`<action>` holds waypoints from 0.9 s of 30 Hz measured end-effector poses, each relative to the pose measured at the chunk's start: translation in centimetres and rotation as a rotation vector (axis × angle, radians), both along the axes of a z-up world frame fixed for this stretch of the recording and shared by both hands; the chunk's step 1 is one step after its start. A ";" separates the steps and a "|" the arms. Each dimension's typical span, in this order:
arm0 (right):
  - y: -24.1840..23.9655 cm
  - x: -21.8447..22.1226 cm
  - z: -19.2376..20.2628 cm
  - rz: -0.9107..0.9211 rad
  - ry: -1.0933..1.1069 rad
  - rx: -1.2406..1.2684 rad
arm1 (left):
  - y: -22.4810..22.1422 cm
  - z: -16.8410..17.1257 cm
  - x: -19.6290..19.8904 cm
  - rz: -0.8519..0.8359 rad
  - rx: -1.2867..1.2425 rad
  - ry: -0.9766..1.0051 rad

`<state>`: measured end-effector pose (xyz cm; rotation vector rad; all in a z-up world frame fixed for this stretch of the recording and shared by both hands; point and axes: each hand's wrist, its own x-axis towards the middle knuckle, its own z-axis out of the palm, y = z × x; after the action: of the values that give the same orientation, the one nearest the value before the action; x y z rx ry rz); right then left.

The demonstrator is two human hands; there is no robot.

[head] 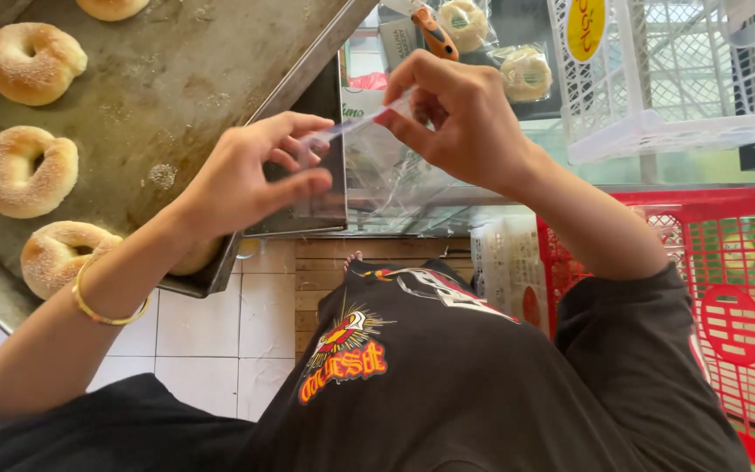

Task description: The person places bagels into plastic bags by hand and then arranges the bagged bagels into a red crate.

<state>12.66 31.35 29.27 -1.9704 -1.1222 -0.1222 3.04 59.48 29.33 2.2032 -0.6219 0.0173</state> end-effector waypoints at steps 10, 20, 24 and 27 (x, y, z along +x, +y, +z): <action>7.1 -0.3 0.0 -0.367 -0.676 -0.027 | 3.0 -3.1 4.3 0.164 -0.613 0.317; 11.4 1.0 -3.9 -0.052 0.010 0.078 | 7.7 -4.5 5.1 0.130 -0.738 0.346; 12.2 1.5 -3.8 -0.050 0.036 0.119 | 9.3 -4.7 4.6 0.195 -0.604 0.270; 12.7 2.2 -3.8 0.041 0.066 0.173 | 9.6 -3.0 3.4 0.293 -0.287 0.220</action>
<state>14.83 44.04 25.49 -1.7847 -1.0721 -0.1269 6.49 69.13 26.35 1.9639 -0.1593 0.0153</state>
